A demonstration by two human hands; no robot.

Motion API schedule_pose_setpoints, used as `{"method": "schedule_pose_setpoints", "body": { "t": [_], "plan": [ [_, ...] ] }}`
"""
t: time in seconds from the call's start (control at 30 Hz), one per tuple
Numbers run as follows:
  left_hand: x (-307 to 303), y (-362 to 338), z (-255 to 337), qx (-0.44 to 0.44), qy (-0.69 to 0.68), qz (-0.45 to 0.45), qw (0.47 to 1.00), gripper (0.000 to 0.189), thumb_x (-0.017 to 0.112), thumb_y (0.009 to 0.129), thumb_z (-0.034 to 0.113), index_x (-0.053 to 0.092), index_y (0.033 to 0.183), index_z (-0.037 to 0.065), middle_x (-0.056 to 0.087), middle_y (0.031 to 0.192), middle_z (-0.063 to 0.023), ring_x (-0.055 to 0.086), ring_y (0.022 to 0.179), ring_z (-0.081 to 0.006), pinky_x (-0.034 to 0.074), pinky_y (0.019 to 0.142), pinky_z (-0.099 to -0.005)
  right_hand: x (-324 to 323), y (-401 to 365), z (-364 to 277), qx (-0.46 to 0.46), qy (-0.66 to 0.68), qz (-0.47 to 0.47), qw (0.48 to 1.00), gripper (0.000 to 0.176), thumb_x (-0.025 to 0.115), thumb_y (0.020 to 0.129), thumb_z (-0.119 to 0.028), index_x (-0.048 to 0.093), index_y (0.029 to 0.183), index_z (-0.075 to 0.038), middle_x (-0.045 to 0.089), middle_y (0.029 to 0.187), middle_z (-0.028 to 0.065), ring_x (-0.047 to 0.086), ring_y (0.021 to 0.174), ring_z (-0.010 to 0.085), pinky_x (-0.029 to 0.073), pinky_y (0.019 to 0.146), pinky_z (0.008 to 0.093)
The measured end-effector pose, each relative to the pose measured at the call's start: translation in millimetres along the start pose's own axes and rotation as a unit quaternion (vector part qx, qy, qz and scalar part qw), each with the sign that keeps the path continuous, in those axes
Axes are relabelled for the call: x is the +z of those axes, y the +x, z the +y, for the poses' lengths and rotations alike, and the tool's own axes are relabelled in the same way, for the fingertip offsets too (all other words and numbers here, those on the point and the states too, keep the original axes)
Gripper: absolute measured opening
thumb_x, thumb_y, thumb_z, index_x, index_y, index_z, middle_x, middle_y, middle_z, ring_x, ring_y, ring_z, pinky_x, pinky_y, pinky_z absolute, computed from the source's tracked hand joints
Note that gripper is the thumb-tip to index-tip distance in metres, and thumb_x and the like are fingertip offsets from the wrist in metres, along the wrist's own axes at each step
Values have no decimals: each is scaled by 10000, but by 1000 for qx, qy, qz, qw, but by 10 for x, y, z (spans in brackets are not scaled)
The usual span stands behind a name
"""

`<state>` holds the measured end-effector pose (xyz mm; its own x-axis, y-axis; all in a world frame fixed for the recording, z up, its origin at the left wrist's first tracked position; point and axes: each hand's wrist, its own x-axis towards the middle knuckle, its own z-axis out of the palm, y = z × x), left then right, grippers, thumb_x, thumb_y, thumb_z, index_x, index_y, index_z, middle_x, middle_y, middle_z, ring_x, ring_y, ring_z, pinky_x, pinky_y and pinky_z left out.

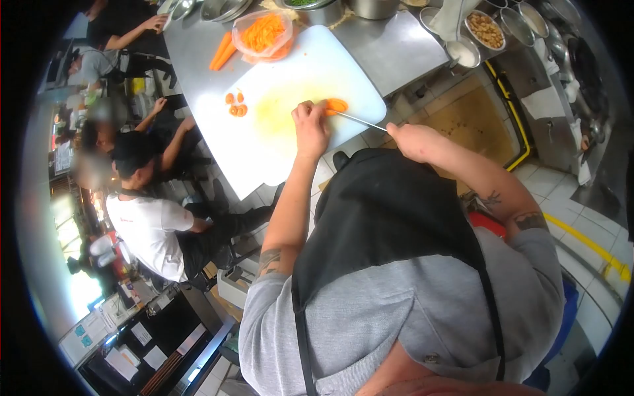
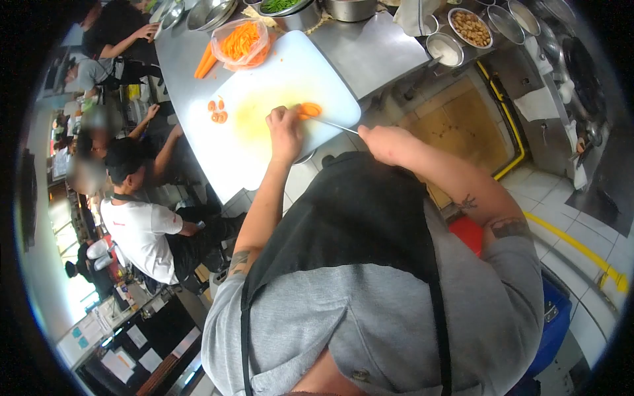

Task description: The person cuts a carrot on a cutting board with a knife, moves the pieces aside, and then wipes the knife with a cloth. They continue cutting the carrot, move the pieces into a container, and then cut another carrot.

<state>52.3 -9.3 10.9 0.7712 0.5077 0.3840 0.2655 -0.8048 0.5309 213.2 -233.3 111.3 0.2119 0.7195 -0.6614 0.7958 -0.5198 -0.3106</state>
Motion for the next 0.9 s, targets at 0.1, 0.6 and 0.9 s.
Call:
{"method": "schedule_pose_setpoints", "body": {
  "t": [0.1, 0.6, 0.9],
  "plan": [
    [8, -16, -64, -11, -26, 25, 999, 212, 642, 877, -20, 630, 1082, 35, 585, 1143, -193, 518, 1077, -410, 442, 943, -491, -37, 0, 8, -5, 1, 5, 1000, 293, 505, 947, -51, 506, 1234, 7, 708, 992, 237, 694, 962, 433, 561, 809, 522],
    [40, -80, -84, -3, -17, 62, 998, 166, 647, 874, -32, 644, 1025, 36, 592, 1122, -174, 521, 1061, -401, 464, 930, -463, -402, -304, -186, -12, -14, 28, 999, 299, 501, 919, -20, 543, 1214, 9, 714, 966, 236, 699, 934, 430, 561, 794, 524],
    [33, -86, -98, -1, -6, 29, 1000, 244, 640, 844, -50, 662, 1060, 60, 584, 1116, -167, 519, 1051, -399, 457, 934, -481, -144, 82, -97, -10, -12, -8, 1000, 340, 512, 931, -16, 503, 1270, -11, 711, 987, 240, 697, 964, 426, 551, 807, 526]
  ]
}}
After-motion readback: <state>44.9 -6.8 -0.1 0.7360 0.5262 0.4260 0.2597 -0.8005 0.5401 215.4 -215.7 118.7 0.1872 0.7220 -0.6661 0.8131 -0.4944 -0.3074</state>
